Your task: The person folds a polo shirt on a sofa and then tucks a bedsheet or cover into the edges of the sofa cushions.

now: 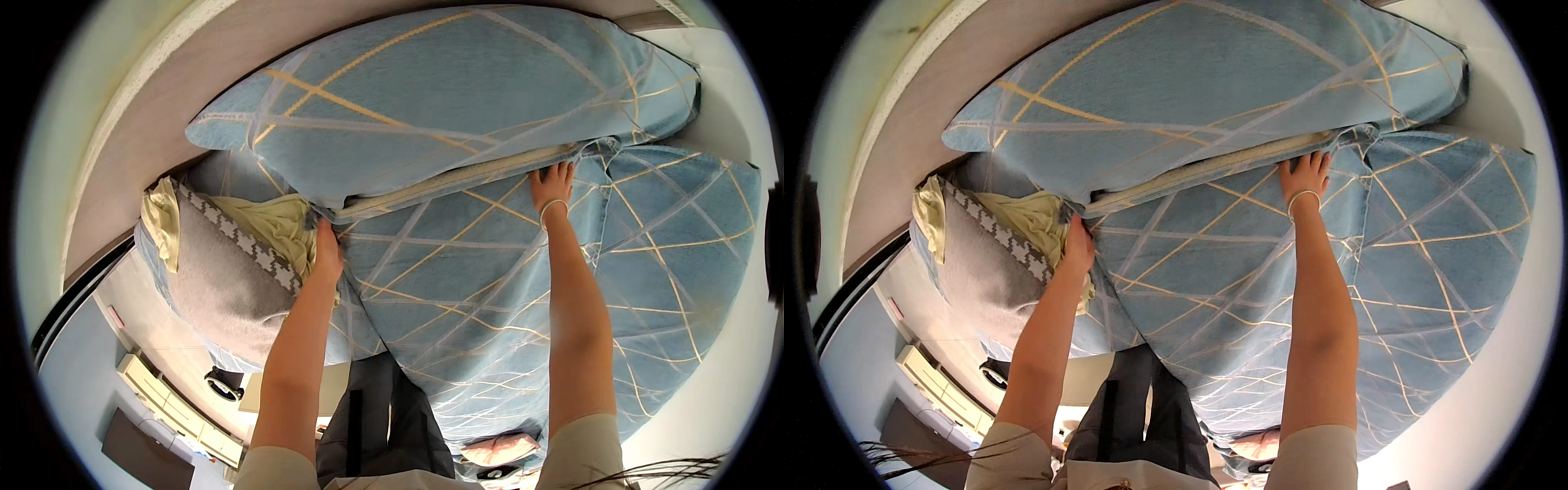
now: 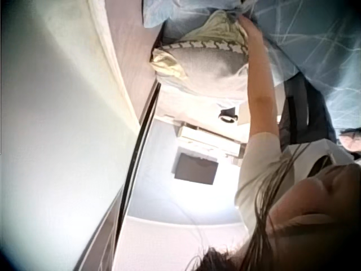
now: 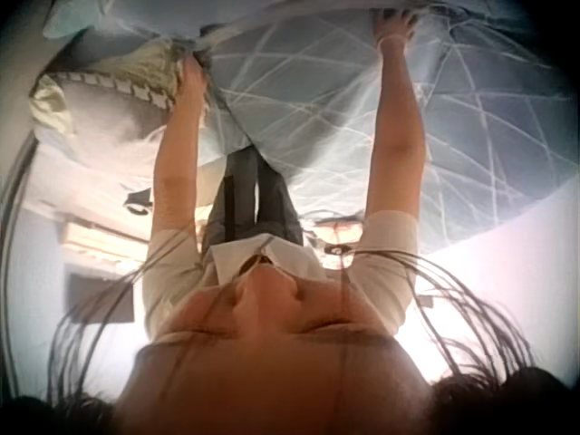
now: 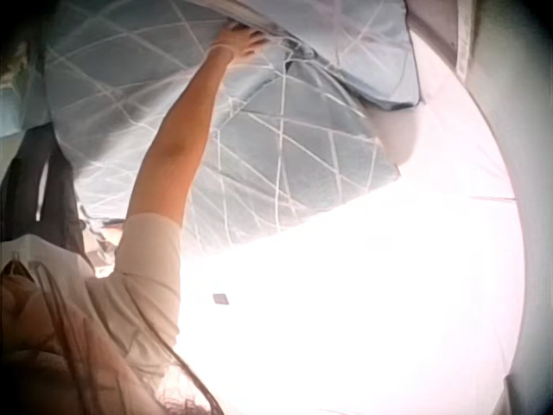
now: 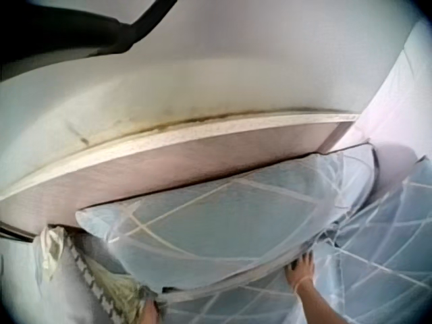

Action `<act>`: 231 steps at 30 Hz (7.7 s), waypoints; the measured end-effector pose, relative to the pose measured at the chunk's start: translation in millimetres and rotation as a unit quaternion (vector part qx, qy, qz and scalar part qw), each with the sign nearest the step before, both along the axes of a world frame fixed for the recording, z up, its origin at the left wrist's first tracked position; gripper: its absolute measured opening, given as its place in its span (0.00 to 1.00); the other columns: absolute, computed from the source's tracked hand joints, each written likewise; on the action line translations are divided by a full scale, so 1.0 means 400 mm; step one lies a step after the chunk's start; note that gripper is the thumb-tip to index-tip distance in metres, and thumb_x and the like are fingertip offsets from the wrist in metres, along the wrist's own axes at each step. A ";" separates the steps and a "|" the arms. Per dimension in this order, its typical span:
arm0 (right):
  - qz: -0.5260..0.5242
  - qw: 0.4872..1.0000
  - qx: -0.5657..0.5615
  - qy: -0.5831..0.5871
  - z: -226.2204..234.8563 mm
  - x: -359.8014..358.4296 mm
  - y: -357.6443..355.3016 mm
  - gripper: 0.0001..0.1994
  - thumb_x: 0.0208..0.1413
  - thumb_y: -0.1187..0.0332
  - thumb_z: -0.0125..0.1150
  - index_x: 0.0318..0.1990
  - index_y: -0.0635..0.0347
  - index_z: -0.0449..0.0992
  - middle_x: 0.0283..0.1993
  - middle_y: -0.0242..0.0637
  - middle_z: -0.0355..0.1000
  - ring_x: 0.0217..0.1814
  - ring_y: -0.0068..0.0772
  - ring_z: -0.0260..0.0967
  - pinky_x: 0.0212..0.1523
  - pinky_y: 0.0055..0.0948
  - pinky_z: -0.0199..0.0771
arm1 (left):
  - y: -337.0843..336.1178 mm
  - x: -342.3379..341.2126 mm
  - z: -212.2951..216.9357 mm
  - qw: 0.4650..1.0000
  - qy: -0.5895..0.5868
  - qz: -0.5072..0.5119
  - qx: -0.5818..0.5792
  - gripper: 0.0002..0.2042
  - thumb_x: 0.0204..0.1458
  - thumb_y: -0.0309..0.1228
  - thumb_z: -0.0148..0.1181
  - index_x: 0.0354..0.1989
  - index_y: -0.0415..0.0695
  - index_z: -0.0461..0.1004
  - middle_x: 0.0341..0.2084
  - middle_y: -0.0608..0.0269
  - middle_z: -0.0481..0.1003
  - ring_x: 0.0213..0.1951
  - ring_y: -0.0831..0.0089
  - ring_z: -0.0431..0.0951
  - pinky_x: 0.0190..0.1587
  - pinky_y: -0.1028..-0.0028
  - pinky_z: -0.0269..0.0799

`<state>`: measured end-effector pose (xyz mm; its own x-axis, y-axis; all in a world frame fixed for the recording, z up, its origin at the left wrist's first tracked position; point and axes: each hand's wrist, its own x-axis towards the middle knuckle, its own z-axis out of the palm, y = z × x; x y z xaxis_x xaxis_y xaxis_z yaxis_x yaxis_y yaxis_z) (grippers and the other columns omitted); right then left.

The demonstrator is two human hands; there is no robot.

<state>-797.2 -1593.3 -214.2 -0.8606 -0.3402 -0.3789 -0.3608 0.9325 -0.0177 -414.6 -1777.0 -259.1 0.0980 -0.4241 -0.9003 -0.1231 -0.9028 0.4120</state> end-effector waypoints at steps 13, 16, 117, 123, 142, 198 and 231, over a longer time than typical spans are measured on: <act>0.057 0.997 -0.048 0.036 0.006 -0.052 0.033 0.33 0.47 0.55 0.56 0.59 0.63 0.59 0.66 0.49 0.50 0.71 0.47 0.39 0.64 0.55 0.43 | 0.114 0.017 0.033 0.927 -0.032 -0.259 -0.270 0.33 0.59 0.50 0.43 0.66 0.40 0.46 0.65 0.53 0.45 0.65 0.59 0.49 0.62 0.65 0.51; -0.038 0.995 -0.068 0.066 -0.001 -0.132 -0.025 0.37 0.42 0.51 0.58 0.59 0.62 0.58 0.62 0.44 0.54 0.70 0.44 0.41 0.62 0.61 0.42 | 0.166 -0.053 0.059 0.827 -0.096 -0.402 -0.381 0.34 0.59 0.48 0.45 0.66 0.38 0.44 0.66 0.48 0.40 0.66 0.56 0.42 0.62 0.63 0.50; -0.523 0.597 -0.606 0.052 0.552 1.834 2.322 0.11 0.51 0.69 0.60 0.41 0.64 0.73 0.40 0.44 0.73 0.42 0.40 0.71 0.45 0.35 0.70 | 2.307 0.320 0.577 0.500 0.292 -0.756 -0.306 0.06 0.47 0.23 0.52 0.33 0.39 0.73 0.36 0.61 0.72 0.31 0.77 0.72 0.29 0.77 0.70; -0.537 0.558 -0.613 -0.156 0.474 1.945 2.351 0.15 0.50 0.68 0.60 0.46 0.58 0.72 0.38 0.40 0.74 0.41 0.35 0.73 0.44 0.31 0.72 | 2.034 0.293 0.525 0.622 -0.043 -0.702 -0.346 0.29 0.50 0.33 0.58 0.60 0.37 0.56 0.57 0.48 0.59 0.58 0.56 0.60 0.58 0.65 0.58; -0.853 0.224 -0.456 0.115 0.271 2.366 3.494 0.15 0.56 0.69 0.53 0.51 0.57 0.68 0.39 0.38 0.75 0.40 0.29 0.73 0.41 0.29 0.71 | 3.388 0.606 0.518 0.145 0.321 -0.885 -0.306 0.18 0.49 0.24 0.53 0.51 0.41 0.67 0.55 0.54 0.64 0.56 0.57 0.64 0.57 0.63 0.58; -0.674 -0.367 -0.639 -0.043 0.280 2.619 3.349 0.19 0.43 0.69 0.53 0.46 0.60 0.67 0.50 0.41 0.68 0.51 0.42 0.65 0.53 0.45 0.65 | 3.797 0.574 0.413 0.624 0.135 -0.768 0.055 0.23 0.52 0.33 0.59 0.53 0.34 0.62 0.48 0.58 0.69 0.51 0.67 0.69 0.56 0.68 0.62; -0.793 0.603 -0.054 0.060 -0.127 3.093 3.749 0.24 0.52 0.66 0.57 0.56 0.64 0.63 0.57 0.43 0.64 0.61 0.47 0.57 0.62 0.37 0.53 | 4.553 0.888 0.202 -0.087 0.336 -0.855 -0.385 0.28 0.52 0.38 0.52 0.62 0.46 0.57 0.64 0.52 0.50 0.64 0.58 0.52 0.63 0.56 0.49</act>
<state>439.8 -93.7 -265.1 -0.1542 0.9306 -0.3319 0.9799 0.1011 -0.1718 -59.3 44.2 -178.3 -0.4344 0.8889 -0.1450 0.6998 0.4345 0.5670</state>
